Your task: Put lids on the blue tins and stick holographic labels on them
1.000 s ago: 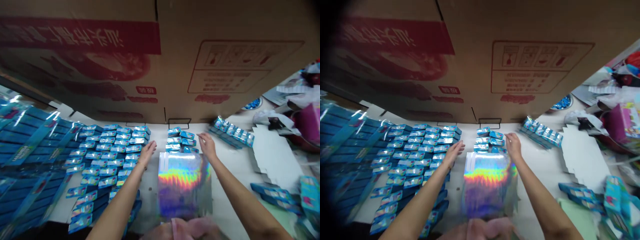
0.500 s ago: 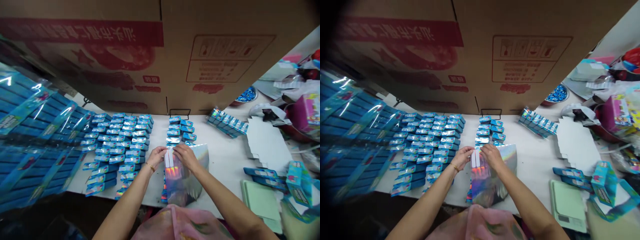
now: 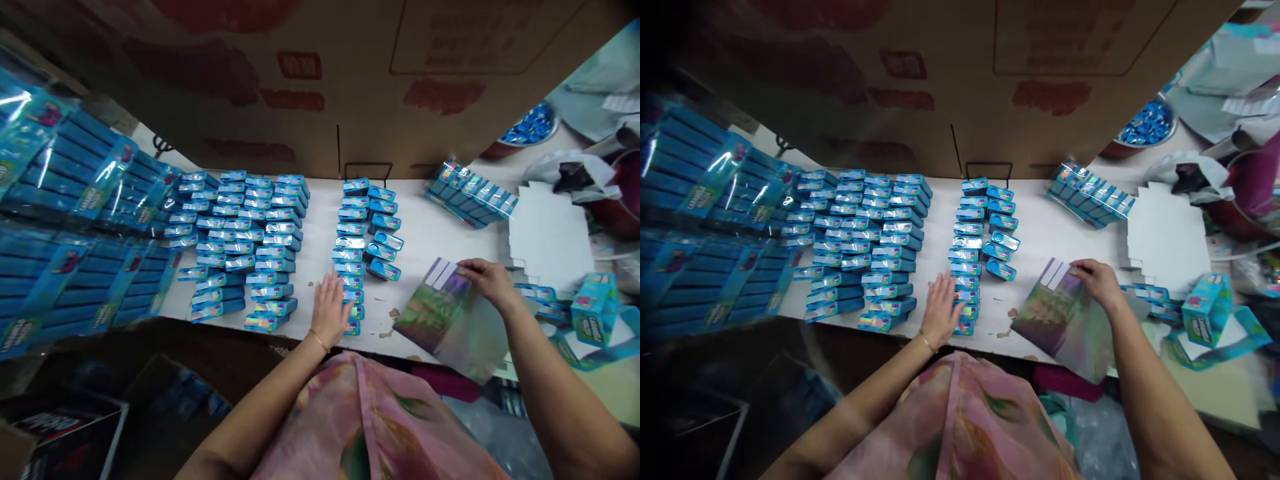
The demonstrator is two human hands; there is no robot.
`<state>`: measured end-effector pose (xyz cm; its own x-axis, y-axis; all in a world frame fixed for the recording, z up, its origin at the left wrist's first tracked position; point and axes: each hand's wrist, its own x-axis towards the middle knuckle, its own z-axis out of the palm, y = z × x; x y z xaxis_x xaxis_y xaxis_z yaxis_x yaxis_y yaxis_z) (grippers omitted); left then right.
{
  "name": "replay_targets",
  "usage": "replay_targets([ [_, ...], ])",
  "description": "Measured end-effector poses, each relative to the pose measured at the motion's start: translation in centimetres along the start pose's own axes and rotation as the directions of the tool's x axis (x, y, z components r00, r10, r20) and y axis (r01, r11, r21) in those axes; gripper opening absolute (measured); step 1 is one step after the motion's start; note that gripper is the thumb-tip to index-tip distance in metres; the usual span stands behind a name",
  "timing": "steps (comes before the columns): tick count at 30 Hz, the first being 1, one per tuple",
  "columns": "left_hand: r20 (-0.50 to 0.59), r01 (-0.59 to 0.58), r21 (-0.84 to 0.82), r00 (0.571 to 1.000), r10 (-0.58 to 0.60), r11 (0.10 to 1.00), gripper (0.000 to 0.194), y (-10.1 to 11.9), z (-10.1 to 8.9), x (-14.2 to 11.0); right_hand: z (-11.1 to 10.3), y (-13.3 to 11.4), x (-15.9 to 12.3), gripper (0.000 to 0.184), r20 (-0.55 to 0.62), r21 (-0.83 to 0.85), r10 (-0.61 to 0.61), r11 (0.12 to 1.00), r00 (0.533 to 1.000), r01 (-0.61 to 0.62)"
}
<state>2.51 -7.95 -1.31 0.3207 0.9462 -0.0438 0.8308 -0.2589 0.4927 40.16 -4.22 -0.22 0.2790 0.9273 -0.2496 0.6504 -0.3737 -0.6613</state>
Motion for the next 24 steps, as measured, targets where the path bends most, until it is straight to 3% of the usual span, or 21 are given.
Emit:
replay_targets([
  [4, 0.122, -0.138, 0.207, 0.986, 0.115, 0.969, 0.063, 2.8, 2.6, 1.5, 1.3, 1.3, -0.4, 0.036, 0.002, 0.010, 0.041, 0.999, 0.999, -0.041],
  [7, 0.138, -0.161, 0.264, 0.982, 0.128, 0.951, 0.060, 3.1, 3.2, 2.1, 2.1, 0.6, -1.0, 0.036, -0.016, 0.017, 0.009, 1.000, 1.000, -0.009],
  [12, 0.125, -0.157, 0.303, 0.984, 0.124, 0.940, 0.053, 0.6, 2.0, 1.3, 1.3, 0.6, -1.6, 0.037, -0.078, 0.055, -0.004, 0.998, 0.997, 0.009],
  [20, 0.101, -0.098, 0.416, 0.993, 0.061, 0.904, 0.050, -5.2, -1.4, 0.4, 0.4, 3.2, -2.3, 0.036, -0.140, 0.086, 0.034, 0.996, 0.990, -0.022],
  [24, 0.027, 0.000, 0.476, 1.000, -0.014, 0.879, 0.048, -5.5, -2.2, 1.6, 0.0, 3.8, -2.7, 0.037, -0.157, 0.096, 0.033, 0.995, 0.987, -0.018],
])
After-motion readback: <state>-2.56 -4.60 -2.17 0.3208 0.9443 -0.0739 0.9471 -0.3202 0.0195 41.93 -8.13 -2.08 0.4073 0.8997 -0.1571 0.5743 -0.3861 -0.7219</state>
